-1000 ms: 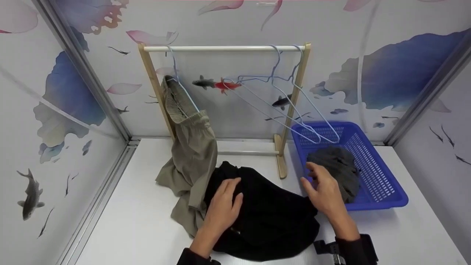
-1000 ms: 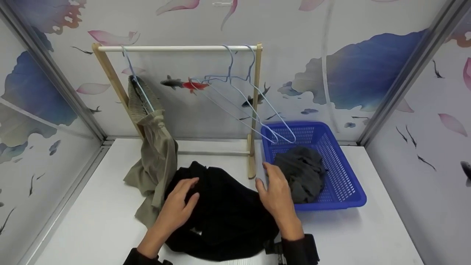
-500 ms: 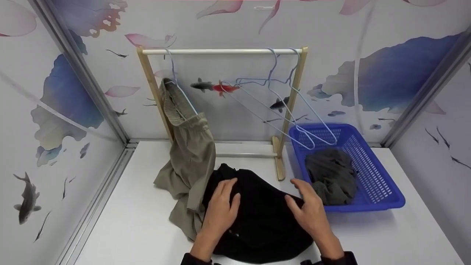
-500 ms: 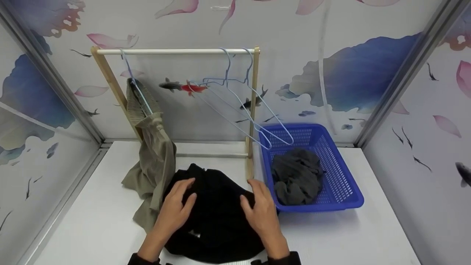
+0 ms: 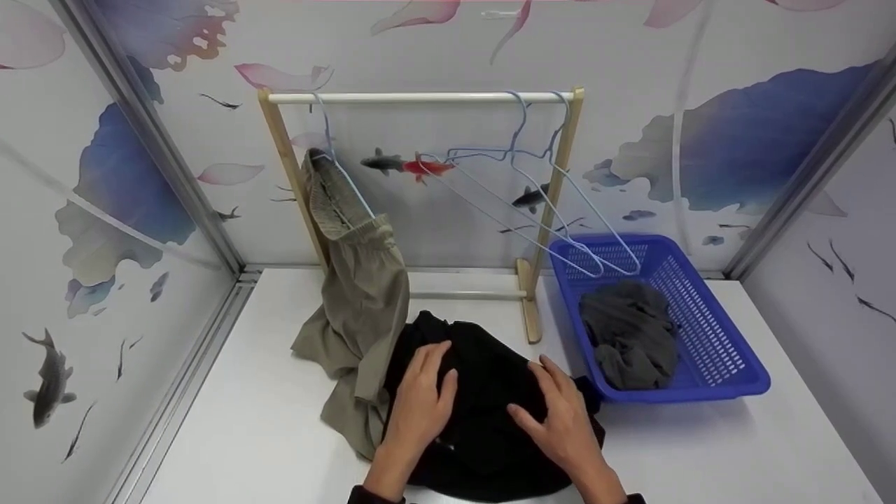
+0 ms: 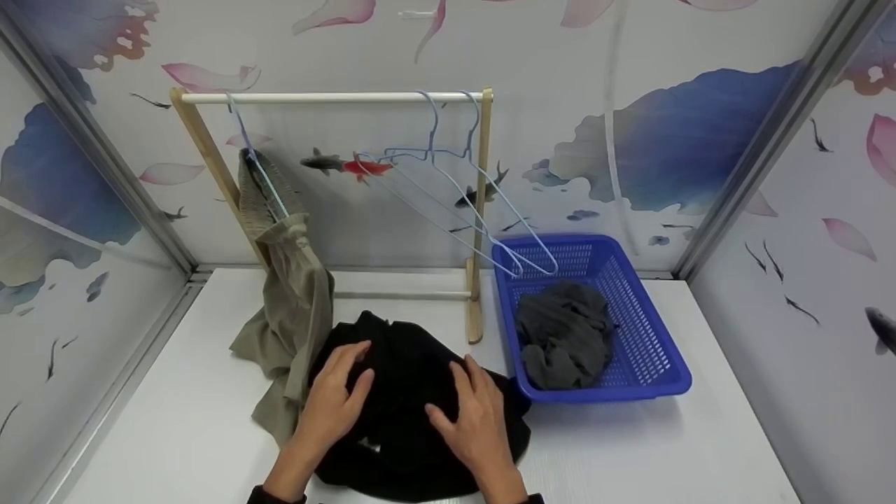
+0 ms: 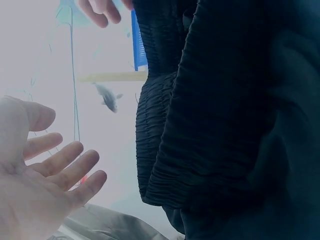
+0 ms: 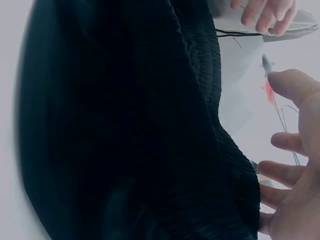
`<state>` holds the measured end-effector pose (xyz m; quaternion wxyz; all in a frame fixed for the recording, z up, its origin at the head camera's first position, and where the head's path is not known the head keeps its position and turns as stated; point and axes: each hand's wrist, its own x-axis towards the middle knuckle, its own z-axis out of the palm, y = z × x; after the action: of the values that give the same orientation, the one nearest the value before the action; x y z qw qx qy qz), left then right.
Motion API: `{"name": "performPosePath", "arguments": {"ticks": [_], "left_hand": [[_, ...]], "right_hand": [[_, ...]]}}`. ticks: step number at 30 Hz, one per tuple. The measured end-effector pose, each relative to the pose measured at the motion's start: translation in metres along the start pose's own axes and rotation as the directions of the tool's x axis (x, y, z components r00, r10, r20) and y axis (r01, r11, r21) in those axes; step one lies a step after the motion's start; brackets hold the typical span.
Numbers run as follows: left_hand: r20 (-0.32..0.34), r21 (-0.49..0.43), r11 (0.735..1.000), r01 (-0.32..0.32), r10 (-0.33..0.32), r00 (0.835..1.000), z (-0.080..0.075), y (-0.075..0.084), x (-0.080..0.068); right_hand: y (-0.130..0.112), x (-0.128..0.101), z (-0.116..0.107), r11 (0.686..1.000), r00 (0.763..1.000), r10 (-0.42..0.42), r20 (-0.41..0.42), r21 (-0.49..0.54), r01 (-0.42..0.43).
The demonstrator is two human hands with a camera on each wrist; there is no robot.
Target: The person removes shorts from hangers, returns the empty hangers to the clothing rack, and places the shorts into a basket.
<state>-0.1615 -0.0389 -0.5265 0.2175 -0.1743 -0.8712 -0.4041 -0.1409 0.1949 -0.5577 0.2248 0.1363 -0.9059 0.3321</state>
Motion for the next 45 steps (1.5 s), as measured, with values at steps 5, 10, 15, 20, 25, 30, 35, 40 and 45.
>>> {"name": "performPosePath", "arguments": {"ticks": [5, 10, 15, 20, 25, 30, 35, 40, 45], "left_hand": [[-0.012, 0.007, 1.0, -0.004, 0.005, 1.0, 0.0, -0.001, -0.001], [-0.026, 0.015, 1.0, -0.012, 0.013, 1.0, 0.0, -0.002, -0.002], [-0.029, 0.019, 1.0, -0.02, 0.021, 0.999, -0.001, -0.001, -0.001], [-0.028, 0.016, 1.0, -0.026, 0.027, 0.999, -0.001, -0.002, -0.001], [-0.034, 0.013, 1.0, -0.025, 0.025, 0.999, -0.001, -0.003, -0.001], [-0.025, 0.009, 1.0, -0.016, 0.016, 1.0, -0.001, -0.005, -0.002], [-0.021, 0.003, 1.0, -0.005, 0.005, 1.0, -0.001, -0.005, -0.002], [-0.033, 0.002, 1.0, -0.014, 0.014, 0.999, -0.002, -0.004, -0.001], [-0.037, 0.005, 1.0, -0.018, 0.018, 0.999, -0.002, -0.004, -0.001]], "right_hand": [[-0.009, -0.005, 0.005, 0.998, 0.991, 0.036, 0.127, -0.06, -0.028], [-0.02, -0.01, 0.012, 0.994, 0.967, 0.057, 0.246, -0.104, -0.032], [-0.028, -0.015, 0.022, 0.995, 0.943, 0.065, 0.328, -0.097, -0.035], [-0.033, -0.018, 0.033, 0.994, 0.917, 0.068, 0.392, -0.107, -0.028], [-0.032, -0.019, 0.045, 0.992, 0.913, 0.045, 0.405, -0.13, 0.008], [-0.032, -0.018, 0.052, 0.989, 0.919, 0.006, 0.395, -0.14, 0.054], [-0.031, -0.009, 0.056, 0.98, 0.927, 0.005, 0.376, -0.187, 0.071], [-0.029, 0.003, 0.061, 0.971, 0.91, 0.041, 0.413, -0.231, 0.061], [-0.027, 0.015, 0.065, 0.96, 0.882, 0.097, 0.461, -0.276, 0.038]]}}
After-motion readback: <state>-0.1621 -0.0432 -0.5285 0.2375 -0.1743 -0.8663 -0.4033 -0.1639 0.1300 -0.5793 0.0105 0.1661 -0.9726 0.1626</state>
